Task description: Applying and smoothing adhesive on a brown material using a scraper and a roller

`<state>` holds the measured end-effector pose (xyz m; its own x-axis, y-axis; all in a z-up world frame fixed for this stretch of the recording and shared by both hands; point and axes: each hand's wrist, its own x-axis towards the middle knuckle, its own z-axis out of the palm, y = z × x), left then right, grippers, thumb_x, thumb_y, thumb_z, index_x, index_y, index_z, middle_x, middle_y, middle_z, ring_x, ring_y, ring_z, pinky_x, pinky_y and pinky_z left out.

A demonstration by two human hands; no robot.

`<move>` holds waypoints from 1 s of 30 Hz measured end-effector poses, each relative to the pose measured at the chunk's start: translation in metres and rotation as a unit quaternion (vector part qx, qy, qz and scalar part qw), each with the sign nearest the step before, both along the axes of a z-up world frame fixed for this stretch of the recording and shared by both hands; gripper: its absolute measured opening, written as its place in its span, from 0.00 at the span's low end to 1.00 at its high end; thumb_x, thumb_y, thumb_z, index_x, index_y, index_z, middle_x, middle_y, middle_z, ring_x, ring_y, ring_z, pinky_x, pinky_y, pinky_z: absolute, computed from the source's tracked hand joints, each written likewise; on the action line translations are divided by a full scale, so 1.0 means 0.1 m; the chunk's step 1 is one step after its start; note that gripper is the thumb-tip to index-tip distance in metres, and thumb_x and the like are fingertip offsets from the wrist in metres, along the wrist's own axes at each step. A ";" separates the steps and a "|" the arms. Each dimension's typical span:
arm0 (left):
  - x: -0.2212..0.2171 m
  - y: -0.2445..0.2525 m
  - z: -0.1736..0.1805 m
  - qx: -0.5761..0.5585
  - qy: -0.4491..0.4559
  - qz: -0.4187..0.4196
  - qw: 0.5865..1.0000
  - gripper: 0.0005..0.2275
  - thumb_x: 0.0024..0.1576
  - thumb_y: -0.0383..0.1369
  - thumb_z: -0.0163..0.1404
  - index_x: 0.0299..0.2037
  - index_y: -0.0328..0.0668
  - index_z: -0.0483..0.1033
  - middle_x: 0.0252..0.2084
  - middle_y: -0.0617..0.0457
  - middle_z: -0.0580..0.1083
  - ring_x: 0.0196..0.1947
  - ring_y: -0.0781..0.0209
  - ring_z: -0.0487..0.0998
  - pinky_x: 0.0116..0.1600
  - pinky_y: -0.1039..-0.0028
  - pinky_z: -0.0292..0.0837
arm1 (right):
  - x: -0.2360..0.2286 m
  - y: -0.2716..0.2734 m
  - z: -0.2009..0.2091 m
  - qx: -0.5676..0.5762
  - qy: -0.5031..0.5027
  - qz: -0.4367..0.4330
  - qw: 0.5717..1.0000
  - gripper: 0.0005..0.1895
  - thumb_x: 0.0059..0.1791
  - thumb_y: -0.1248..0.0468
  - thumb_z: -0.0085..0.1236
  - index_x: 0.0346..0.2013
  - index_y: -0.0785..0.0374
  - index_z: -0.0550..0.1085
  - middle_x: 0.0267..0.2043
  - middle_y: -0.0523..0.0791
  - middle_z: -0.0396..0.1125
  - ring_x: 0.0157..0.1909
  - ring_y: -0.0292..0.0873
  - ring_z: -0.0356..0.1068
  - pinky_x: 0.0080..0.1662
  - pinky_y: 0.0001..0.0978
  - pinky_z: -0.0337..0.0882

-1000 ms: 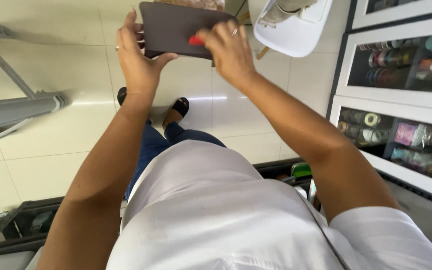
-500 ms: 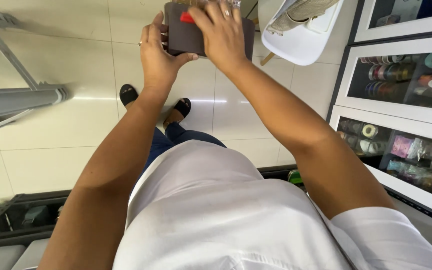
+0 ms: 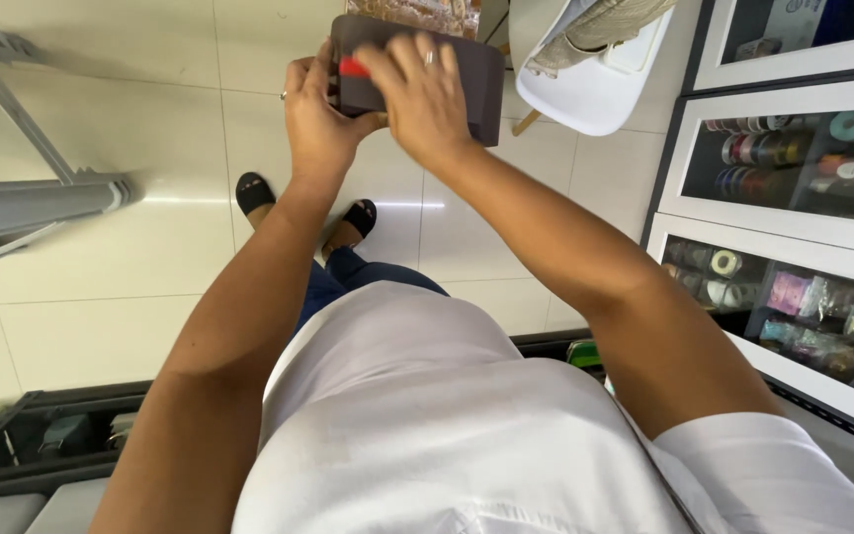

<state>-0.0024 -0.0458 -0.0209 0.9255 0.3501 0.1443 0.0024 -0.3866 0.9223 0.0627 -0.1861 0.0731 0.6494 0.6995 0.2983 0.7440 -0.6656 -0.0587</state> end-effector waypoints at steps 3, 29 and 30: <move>0.01 0.02 -0.06 0.007 -0.024 0.021 0.999 0.42 0.43 0.35 0.77 0.67 0.35 0.66 0.49 0.51 0.66 0.46 0.57 0.77 0.54 0.69 0.79 | -0.10 -0.01 0.02 -0.006 -0.097 0.072 0.993 0.27 0.40 0.78 0.52 0.50 0.50 0.71 0.37 0.42 0.58 0.38 0.47 0.61 0.38 0.39 0.58; -0.03 -0.12 -0.19 0.100 0.048 0.019 0.994 0.54 0.40 0.48 0.82 0.73 0.44 0.57 0.57 0.49 0.66 0.56 0.48 0.69 0.60 0.63 0.75 | 0.38 0.06 -0.05 -0.088 -0.007 0.027 0.996 0.22 0.49 0.64 0.61 0.58 0.51 0.70 0.52 0.45 0.68 0.37 0.55 0.71 0.42 0.47 0.62; -0.02 -0.12 -0.16 0.100 0.048 0.019 0.994 0.54 0.40 0.48 0.82 0.73 0.44 0.57 0.57 0.49 0.66 0.56 0.48 0.69 0.60 0.63 0.75 | 0.40 0.08 -0.07 -0.089 -0.006 0.026 0.996 0.22 0.49 0.64 0.61 0.58 0.51 0.70 0.52 0.45 0.68 0.37 0.55 0.71 0.42 0.47 0.62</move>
<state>-0.0043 -0.0577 -0.0366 0.9253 0.3578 0.1257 0.1048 -0.5597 0.8220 0.1025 -0.1784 0.0666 0.6072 0.7752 0.1743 0.7783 -0.6244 0.0663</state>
